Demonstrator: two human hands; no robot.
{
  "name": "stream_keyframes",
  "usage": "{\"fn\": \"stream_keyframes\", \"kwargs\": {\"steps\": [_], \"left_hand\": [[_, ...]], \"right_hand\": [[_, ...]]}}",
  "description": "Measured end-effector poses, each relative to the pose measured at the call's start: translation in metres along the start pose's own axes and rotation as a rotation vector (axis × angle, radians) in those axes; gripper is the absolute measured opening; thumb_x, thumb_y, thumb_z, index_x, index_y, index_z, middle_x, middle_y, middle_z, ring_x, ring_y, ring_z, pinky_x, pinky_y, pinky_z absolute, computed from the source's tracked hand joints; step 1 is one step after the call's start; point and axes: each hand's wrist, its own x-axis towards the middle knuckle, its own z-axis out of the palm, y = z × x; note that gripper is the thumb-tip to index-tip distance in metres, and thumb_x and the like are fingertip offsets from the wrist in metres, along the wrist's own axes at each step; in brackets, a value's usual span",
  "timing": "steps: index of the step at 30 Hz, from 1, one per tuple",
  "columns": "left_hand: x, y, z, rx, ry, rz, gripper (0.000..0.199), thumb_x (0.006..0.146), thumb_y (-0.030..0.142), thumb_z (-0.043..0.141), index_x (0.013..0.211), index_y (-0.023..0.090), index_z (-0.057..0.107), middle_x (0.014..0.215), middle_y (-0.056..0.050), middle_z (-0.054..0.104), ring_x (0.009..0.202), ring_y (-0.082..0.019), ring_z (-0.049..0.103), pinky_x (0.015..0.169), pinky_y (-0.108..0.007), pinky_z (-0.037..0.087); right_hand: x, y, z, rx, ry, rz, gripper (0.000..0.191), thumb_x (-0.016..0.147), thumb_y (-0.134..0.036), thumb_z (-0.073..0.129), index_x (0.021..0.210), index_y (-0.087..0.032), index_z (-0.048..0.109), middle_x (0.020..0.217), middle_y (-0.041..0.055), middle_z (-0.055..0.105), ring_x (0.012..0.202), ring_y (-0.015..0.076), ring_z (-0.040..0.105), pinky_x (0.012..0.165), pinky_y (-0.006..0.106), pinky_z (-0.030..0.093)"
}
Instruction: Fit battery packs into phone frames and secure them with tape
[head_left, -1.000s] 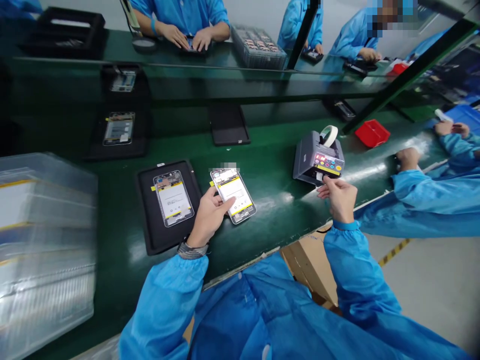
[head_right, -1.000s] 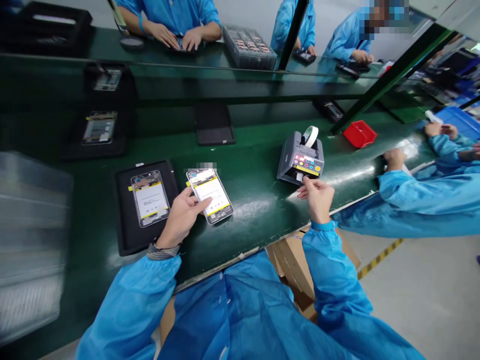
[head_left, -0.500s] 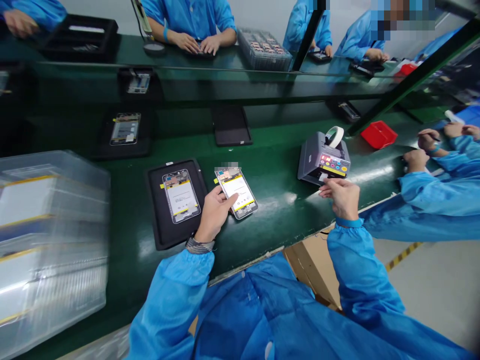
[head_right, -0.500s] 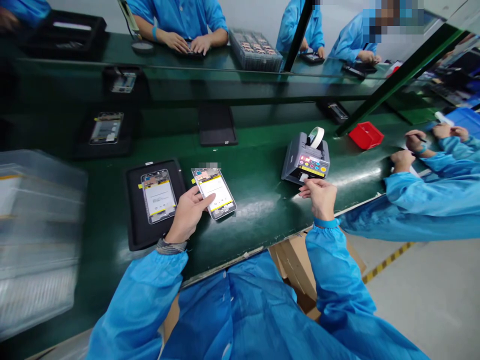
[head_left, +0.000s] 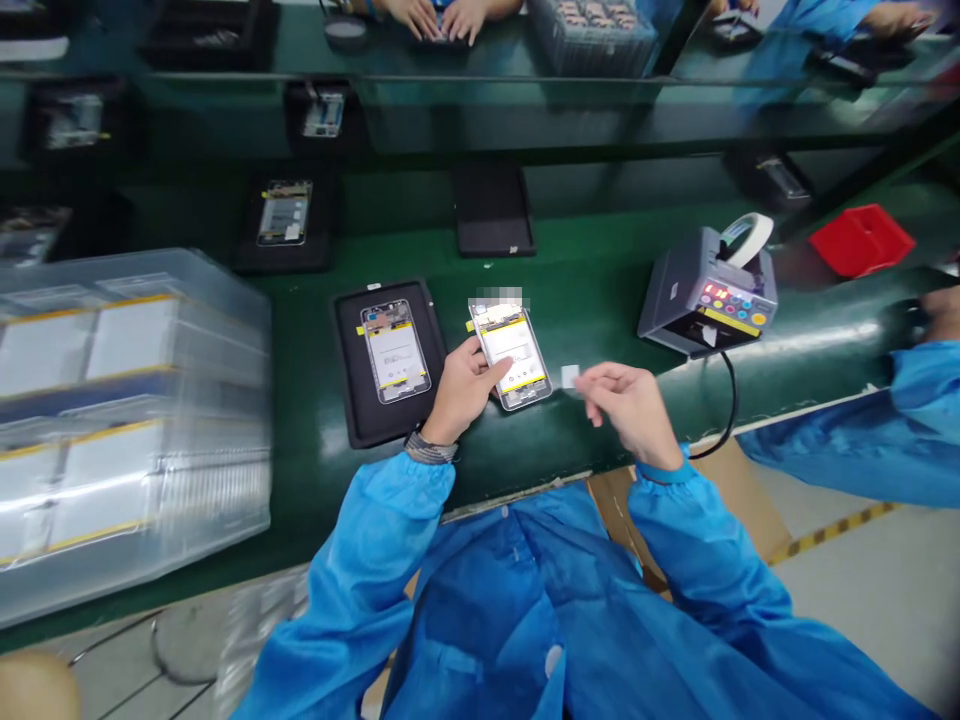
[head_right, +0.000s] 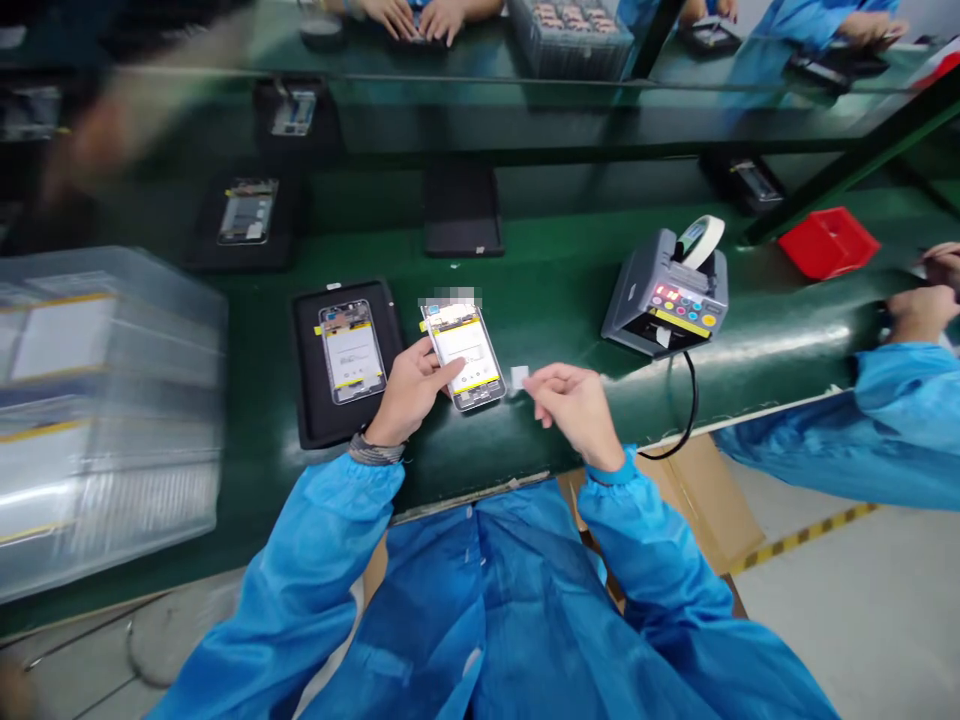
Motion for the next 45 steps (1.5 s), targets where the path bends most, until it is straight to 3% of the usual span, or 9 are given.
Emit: {"fn": "stream_keyframes", "kwargs": {"steps": [3,6,17,45], "left_hand": [[0.000,0.000,0.000,0.018,-0.008,0.014,0.063,0.073,0.040,0.086,0.124,0.012,0.061,0.110,-0.015,0.077,0.079,-0.025,0.076,0.054,-0.026,0.055],[-0.001,0.000,0.000,0.018,-0.005,0.019,0.063,0.073,0.042,0.086,0.122,0.012,0.061,0.110,-0.015,0.077,0.078,-0.024,0.075,0.054,-0.025,0.054],[-0.004,0.007,0.002,0.000,0.022,-0.017,0.063,0.071,0.040,0.087,0.122,0.013,0.062,0.102,-0.013,0.078,0.068,-0.021,0.071,0.052,-0.025,0.048],[-0.003,0.006,0.001,0.006,0.043,-0.020,0.061,0.071,0.040,0.088,0.120,0.014,0.062,0.107,-0.013,0.077,0.073,-0.024,0.073,0.052,-0.026,0.050]], "right_hand": [[0.004,-0.004,0.028,-0.033,-0.078,0.008,0.044,0.072,-0.056,0.085,0.078,-0.015,0.067,0.052,-0.0002,0.060,0.040,0.0090,0.046,0.040,0.022,0.036],[0.008,-0.007,0.037,-0.068,-0.078,0.015,0.047,0.069,-0.057,0.087,0.076,-0.015,0.065,0.052,-0.0009,0.059,0.041,0.0087,0.045,0.040,0.021,0.035],[0.016,-0.002,0.036,-0.131,-0.114,-0.012,0.049,0.068,-0.061,0.085,0.075,-0.016,0.064,0.054,0.0002,0.059,0.044,0.0101,0.048,0.041,0.022,0.035],[0.016,0.000,0.040,-0.176,-0.095,-0.044,0.041,0.075,-0.055,0.080,0.074,-0.017,0.064,0.054,0.0006,0.060,0.045,0.0112,0.050,0.044,0.023,0.036]]}}
